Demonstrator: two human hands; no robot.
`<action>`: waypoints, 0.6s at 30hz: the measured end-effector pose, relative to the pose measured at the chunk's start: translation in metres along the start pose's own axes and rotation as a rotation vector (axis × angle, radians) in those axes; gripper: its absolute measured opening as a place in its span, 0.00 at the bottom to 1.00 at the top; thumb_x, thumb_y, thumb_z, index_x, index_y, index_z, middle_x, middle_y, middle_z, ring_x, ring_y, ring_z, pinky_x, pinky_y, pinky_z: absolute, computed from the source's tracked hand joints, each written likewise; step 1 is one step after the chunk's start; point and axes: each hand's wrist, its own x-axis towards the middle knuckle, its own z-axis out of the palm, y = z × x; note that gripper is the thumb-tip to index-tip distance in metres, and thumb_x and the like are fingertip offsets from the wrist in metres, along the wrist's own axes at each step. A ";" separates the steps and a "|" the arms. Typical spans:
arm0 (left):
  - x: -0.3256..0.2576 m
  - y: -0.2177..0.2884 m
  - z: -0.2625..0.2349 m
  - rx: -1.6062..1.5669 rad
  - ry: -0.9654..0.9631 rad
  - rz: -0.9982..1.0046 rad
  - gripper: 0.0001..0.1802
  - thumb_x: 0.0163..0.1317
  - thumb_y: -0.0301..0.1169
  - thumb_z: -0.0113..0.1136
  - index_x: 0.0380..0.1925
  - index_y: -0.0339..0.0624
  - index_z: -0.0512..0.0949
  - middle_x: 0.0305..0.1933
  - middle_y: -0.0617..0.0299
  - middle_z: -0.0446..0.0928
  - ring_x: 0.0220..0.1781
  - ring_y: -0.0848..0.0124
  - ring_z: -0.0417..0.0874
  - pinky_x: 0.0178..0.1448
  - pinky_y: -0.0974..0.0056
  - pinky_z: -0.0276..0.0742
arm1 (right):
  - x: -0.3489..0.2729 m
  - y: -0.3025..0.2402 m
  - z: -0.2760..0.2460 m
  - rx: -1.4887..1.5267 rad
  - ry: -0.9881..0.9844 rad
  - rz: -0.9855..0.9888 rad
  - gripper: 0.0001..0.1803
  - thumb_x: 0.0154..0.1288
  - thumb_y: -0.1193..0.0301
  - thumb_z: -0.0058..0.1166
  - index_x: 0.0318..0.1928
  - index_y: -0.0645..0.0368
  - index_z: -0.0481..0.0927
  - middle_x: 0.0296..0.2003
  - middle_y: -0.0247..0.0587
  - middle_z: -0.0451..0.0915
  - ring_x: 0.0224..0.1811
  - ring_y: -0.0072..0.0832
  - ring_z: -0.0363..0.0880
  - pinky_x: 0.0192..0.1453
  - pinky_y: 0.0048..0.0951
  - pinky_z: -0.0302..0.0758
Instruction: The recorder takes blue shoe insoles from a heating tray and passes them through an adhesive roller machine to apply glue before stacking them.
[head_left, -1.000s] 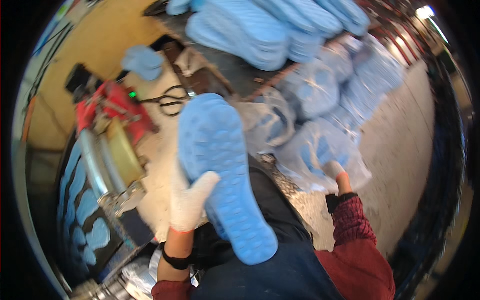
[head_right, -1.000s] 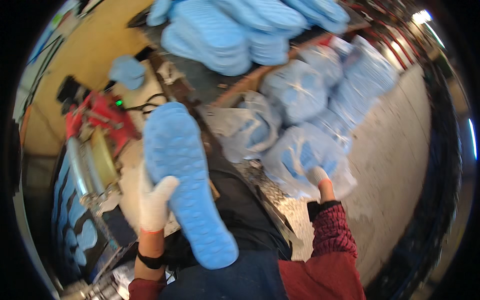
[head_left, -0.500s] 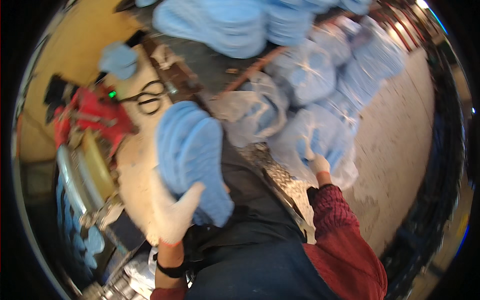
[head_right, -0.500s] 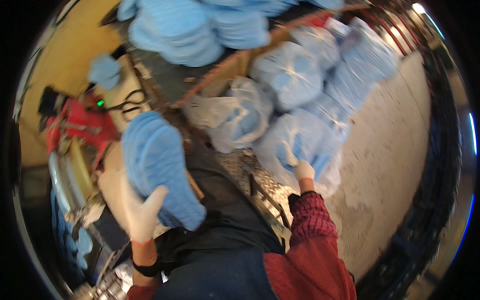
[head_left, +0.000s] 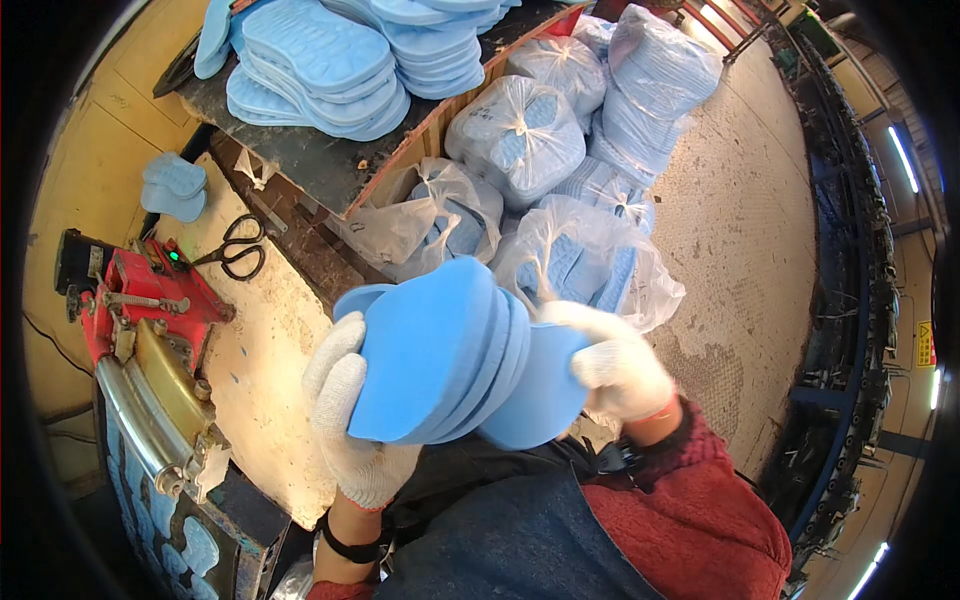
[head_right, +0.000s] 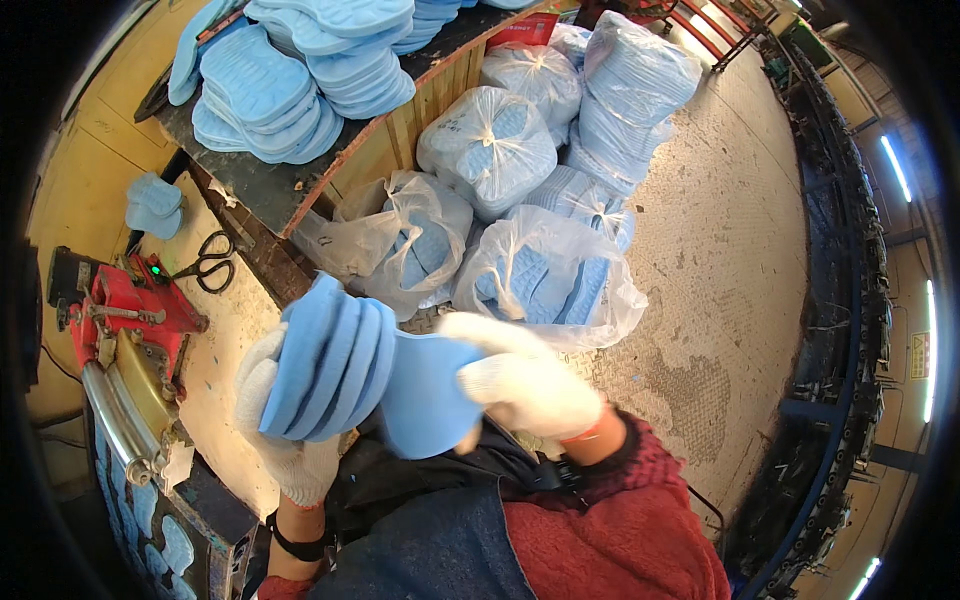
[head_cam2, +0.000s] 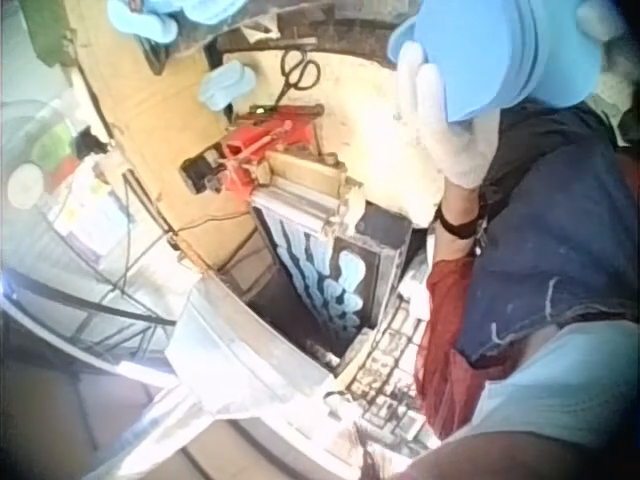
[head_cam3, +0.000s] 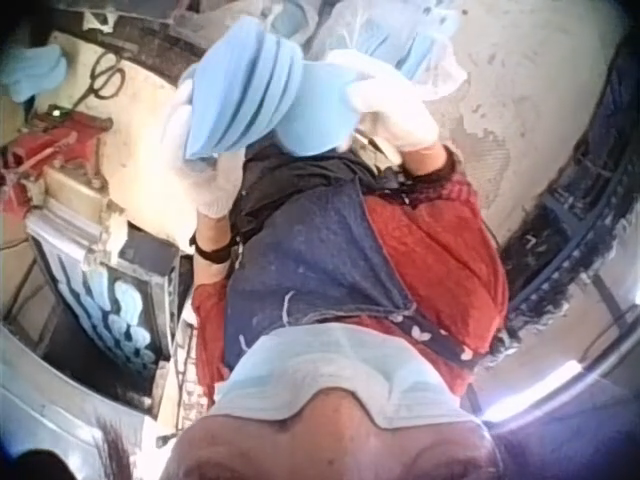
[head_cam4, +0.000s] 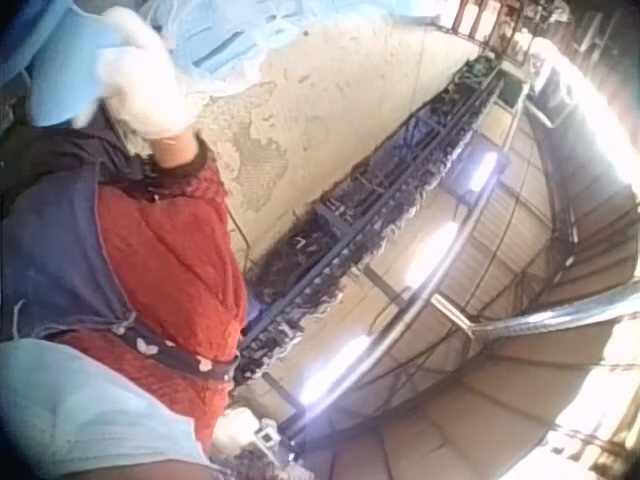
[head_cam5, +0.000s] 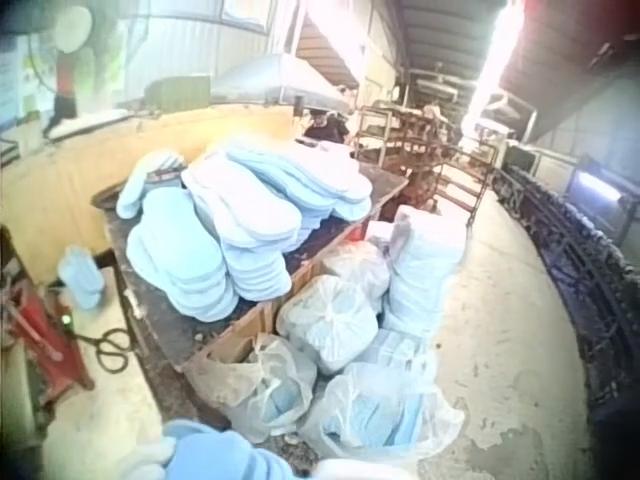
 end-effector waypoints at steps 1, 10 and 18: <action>-0.008 0.005 -0.004 -0.002 0.002 0.010 0.31 0.58 0.20 0.64 0.63 0.35 0.67 0.60 0.49 0.74 0.62 0.61 0.76 0.68 0.52 0.70 | 0.007 0.005 0.014 0.219 -0.084 0.050 0.36 0.60 0.62 0.65 0.61 0.72 0.67 0.50 0.50 0.79 0.43 0.38 0.84 0.40 0.42 0.86; -0.071 -0.005 -0.040 0.137 -0.023 -0.366 0.31 0.57 0.26 0.63 0.62 0.37 0.70 0.58 0.50 0.76 0.60 0.61 0.77 0.66 0.57 0.69 | 0.070 0.031 0.102 0.658 -0.537 0.185 0.29 0.67 0.62 0.55 0.64 0.61 0.66 0.49 0.42 0.79 0.54 0.38 0.79 0.51 0.40 0.81; -0.034 -0.011 -0.075 -0.123 0.133 -0.822 0.43 0.46 0.30 0.63 0.67 0.32 0.64 0.58 0.51 0.75 0.57 0.60 0.77 0.64 0.60 0.70 | 0.107 0.042 -0.077 -0.420 0.079 0.165 0.20 0.75 0.56 0.48 0.39 0.62 0.80 0.27 0.41 0.84 0.24 0.26 0.83 0.26 0.25 0.77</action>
